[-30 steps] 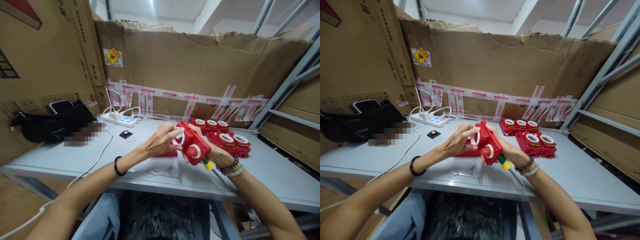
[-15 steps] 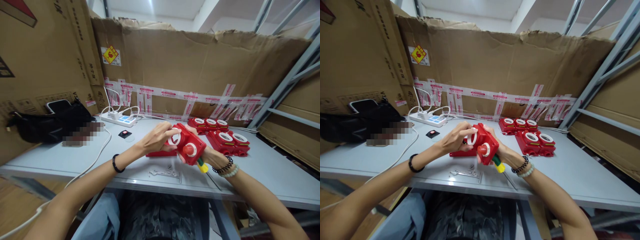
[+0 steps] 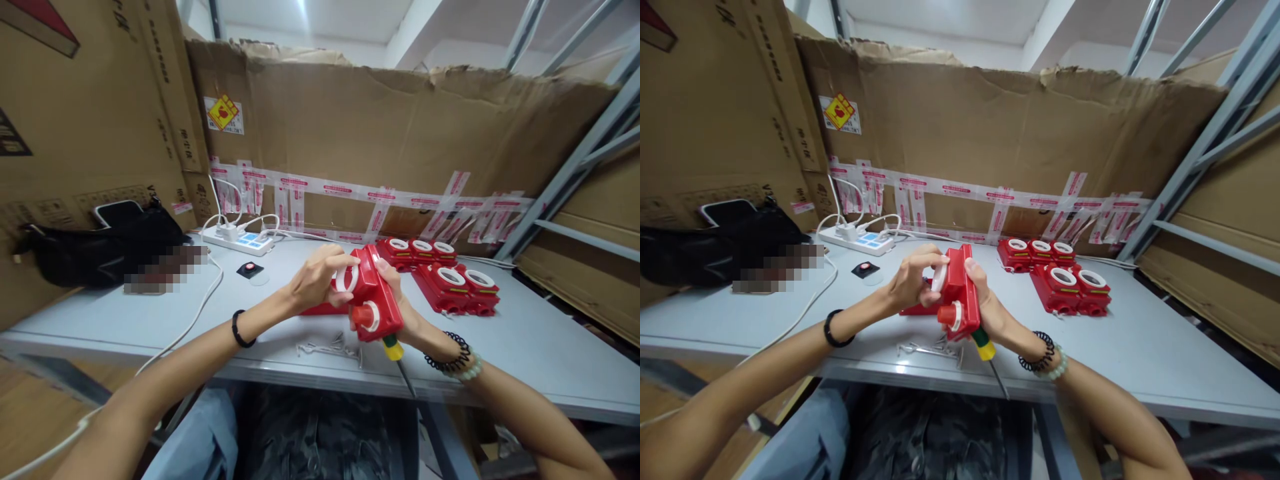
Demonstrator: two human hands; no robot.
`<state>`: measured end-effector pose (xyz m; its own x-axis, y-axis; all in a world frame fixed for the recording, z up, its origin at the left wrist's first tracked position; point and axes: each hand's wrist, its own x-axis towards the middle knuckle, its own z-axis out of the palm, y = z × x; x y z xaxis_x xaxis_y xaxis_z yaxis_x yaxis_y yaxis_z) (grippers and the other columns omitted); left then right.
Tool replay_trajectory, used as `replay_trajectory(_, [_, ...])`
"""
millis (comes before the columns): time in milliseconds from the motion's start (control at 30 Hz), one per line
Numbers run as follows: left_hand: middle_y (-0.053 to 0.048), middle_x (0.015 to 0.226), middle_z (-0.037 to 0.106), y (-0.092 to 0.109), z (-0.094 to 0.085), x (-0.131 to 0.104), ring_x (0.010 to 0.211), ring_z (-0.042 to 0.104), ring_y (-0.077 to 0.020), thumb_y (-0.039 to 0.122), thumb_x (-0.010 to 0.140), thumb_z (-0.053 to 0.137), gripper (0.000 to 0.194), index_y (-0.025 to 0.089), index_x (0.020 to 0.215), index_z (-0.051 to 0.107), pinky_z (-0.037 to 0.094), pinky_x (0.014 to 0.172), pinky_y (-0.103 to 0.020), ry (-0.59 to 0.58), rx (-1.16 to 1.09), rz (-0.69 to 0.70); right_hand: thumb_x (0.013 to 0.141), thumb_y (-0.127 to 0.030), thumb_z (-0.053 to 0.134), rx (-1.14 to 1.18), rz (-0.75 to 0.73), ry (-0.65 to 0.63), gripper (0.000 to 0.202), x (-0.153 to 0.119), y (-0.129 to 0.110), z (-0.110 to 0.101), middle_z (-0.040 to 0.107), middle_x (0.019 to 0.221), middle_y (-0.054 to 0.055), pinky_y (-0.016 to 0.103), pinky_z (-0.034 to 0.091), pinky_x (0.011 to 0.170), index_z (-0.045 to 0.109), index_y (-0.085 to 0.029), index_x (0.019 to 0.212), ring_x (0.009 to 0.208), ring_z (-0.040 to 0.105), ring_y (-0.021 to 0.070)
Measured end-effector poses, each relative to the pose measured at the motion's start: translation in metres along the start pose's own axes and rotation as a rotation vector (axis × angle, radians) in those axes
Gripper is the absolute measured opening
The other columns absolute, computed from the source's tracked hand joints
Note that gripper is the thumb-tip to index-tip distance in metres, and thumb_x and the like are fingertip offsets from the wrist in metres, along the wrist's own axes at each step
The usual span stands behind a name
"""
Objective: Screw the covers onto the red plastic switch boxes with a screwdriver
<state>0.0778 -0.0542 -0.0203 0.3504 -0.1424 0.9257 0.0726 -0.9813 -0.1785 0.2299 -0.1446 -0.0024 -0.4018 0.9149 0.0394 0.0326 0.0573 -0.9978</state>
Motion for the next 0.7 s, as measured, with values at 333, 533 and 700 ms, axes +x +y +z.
replay_trajectory(333, [0.000, 0.078, 0.054, 0.029, 0.006, 0.007, 0.062, 0.050, -0.0136, 0.056, 0.095, 0.027, 0.043, 0.021, 0.120, 0.032, 0.041, 0.060, -0.028, -0.013, -0.254, -0.533, 0.083, -0.062, 0.046, -0.422, -0.402, 0.222, 0.050, 0.004, -0.002, -0.017, 0.063, 0.079, 0.004, 0.028, 0.044, 0.052, 0.044, -0.019, 0.107, 0.058, 0.055, 0.0148])
replay_trajectory(533, [-0.001, 0.075, 0.060, 0.038, 0.005, 0.009, 0.059, 0.057, -0.0148, 0.057, 0.096, 0.020, 0.040, 0.021, 0.108, 0.033, 0.043, 0.055, -0.028, -0.016, -0.335, -0.760, 0.084, -0.055, 0.049, -0.667, -0.493, 0.305, 0.042, 0.008, 0.005, -0.020, 0.062, 0.083, 0.004, 0.031, 0.044, 0.061, 0.039, -0.021, 0.106, 0.068, 0.056, 0.0190])
replay_trajectory(700, [0.000, 0.071, 0.060, 0.040, 0.007, 0.007, 0.058, 0.058, -0.0148, 0.056, 0.096, 0.022, 0.038, 0.021, 0.102, 0.036, 0.042, 0.054, -0.027, 0.053, -0.251, -0.688, 0.082, -0.060, 0.046, -0.710, -0.541, 0.302, 0.046, 0.005, 0.004, -0.018, 0.060, 0.076, 0.003, 0.029, 0.040, 0.057, 0.039, -0.020, 0.106, 0.062, 0.053, 0.0188])
